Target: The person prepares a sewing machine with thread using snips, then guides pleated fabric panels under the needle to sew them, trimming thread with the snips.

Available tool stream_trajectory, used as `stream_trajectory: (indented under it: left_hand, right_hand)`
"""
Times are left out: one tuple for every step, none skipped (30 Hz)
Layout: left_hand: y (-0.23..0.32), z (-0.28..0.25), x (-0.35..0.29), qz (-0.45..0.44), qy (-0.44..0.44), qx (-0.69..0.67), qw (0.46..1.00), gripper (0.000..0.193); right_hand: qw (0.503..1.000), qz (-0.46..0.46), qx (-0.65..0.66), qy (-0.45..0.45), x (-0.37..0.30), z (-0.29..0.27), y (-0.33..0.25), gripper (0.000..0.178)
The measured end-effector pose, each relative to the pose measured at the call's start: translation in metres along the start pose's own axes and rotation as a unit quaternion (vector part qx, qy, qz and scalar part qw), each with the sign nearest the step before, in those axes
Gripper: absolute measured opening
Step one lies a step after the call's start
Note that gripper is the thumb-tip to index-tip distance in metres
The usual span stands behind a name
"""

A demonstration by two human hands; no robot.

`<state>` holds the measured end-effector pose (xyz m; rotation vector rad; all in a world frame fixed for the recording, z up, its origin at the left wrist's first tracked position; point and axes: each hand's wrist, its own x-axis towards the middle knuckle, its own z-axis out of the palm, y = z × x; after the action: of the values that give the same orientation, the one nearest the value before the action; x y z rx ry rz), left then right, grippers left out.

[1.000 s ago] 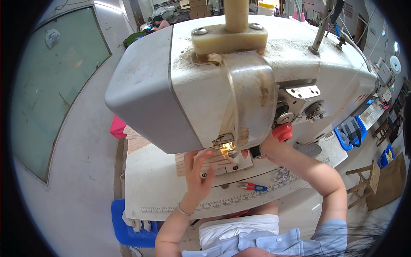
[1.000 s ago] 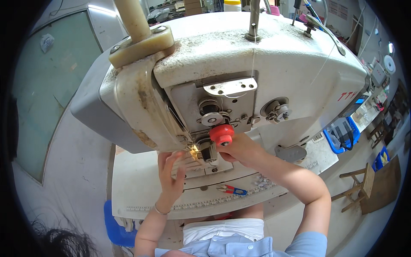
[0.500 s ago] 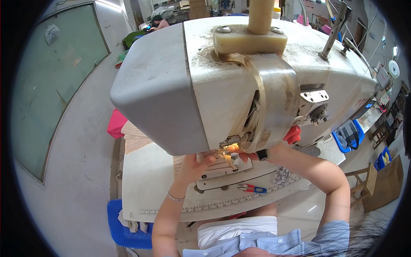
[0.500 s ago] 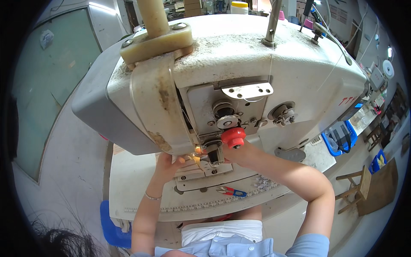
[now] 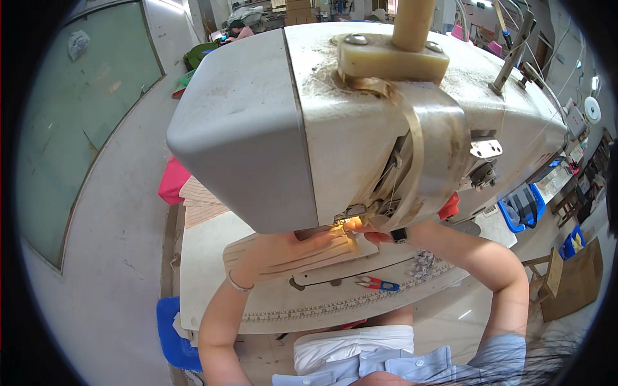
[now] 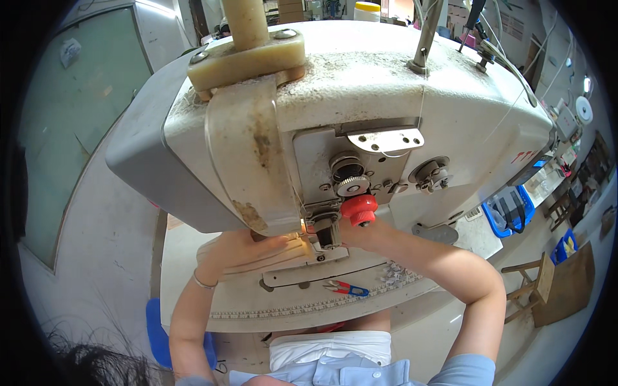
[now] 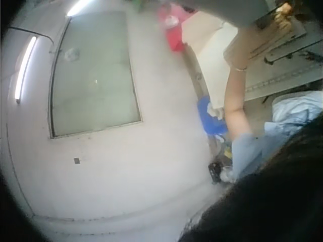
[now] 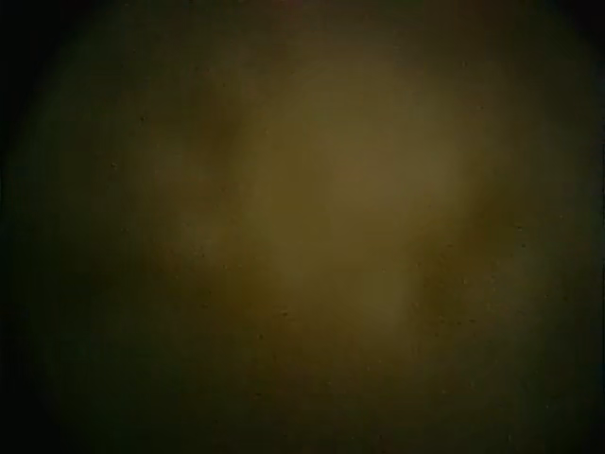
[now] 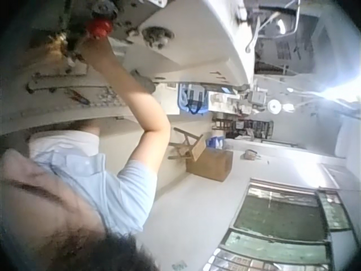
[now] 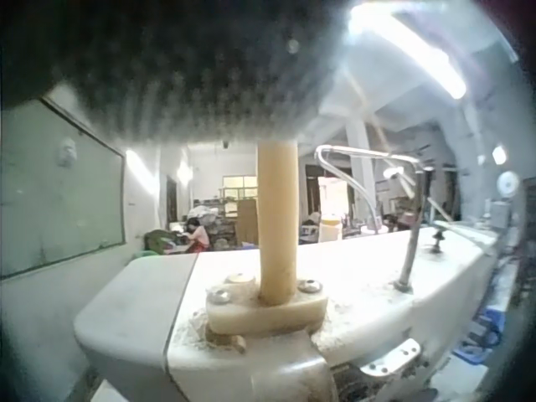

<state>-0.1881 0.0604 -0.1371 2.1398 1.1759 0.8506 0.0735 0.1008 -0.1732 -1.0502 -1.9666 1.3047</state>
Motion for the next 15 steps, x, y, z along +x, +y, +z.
stream_trajectory:
  left_hand:
    - [0.0, -0.001, 0.003, 0.045, 0.011, 0.007, 0.999, 0.042]
    - [0.001, -0.001, 0.006, 0.081, 0.018, 0.016, 0.996, 0.042]
    - [0.002, -0.001, 0.007, 0.07, 0.009, 0.014, 0.997, 0.042]
    - [0.003, -0.001, 0.009, 0.051, -0.004, 0.014, 0.999, 0.043]
    - [0.005, -0.001, 0.01, 0.004, -0.031, 0.026, 0.999, 0.043]
    - [0.007, -0.002, 0.011, 0.024, -0.025, 0.014, 0.999, 0.043]
    - [0.01, -0.004, 0.012, 0.016, -0.033, 0.013, 0.999, 0.043]
    - [0.013, -0.005, 0.012, -0.007, -0.05, 0.017, 0.999, 0.043]
    - [0.015, -0.008, 0.013, -0.052, -0.088, 0.008, 0.995, 0.049]
    - [0.017, -0.01, 0.013, -0.112, -0.133, 0.003, 0.985, 0.055]
    - [0.018, -0.012, 0.014, -0.145, -0.167, -0.005, 0.975, 0.062]
    - [0.018, -0.012, 0.015, -0.152, -0.18, -0.007, 0.972, 0.062]
    - [0.017, -0.012, 0.018, -0.132, -0.182, -0.013, 0.974, 0.062]
    - [0.014, -0.011, 0.02, -0.113, -0.183, -0.018, 0.976, 0.062]
    - [0.011, -0.01, 0.022, -0.115, -0.195, -0.027, 0.974, 0.06]
  right_hand:
    - [0.998, -0.031, -0.062, -0.003, 0.0, -0.002, 0.001, 0.016]
    - [0.989, -0.066, -0.13, -0.004, 0.0, -0.003, 0.003, 0.016]
    - [0.976, -0.102, -0.193, -0.003, -0.001, -0.004, 0.005, 0.016]
    - [0.955, -0.141, -0.262, -0.001, -0.001, -0.006, 0.007, 0.016]
    - [0.926, -0.179, -0.332, -0.004, 0.0, -0.006, 0.011, 0.016]
    - [0.889, -0.221, -0.401, -0.001, 0.0, -0.007, 0.015, 0.016]
    - [0.851, -0.258, -0.457, 0.005, 0.0, -0.008, 0.02, 0.017]
    - [0.807, -0.29, -0.515, 0.007, 0.0, -0.009, 0.026, 0.017]
    - [0.757, -0.324, -0.568, 0.011, 0.0, -0.01, 0.032, 0.017]
    - [0.698, -0.357, -0.621, 0.015, -0.001, -0.011, 0.038, 0.017]
    - [0.645, -0.38, -0.663, 0.012, -0.001, -0.011, 0.042, 0.018]
    - [0.587, -0.404, -0.702, 0.012, -0.002, -0.011, 0.046, 0.018]
    - [0.541, -0.42, -0.729, 0.011, -0.002, -0.01, 0.048, 0.018]
    - [0.527, -0.428, -0.734, 0.012, -0.004, -0.009, 0.049, 0.018]
    - [0.536, -0.427, -0.728, 0.013, -0.005, -0.007, 0.049, 0.019]
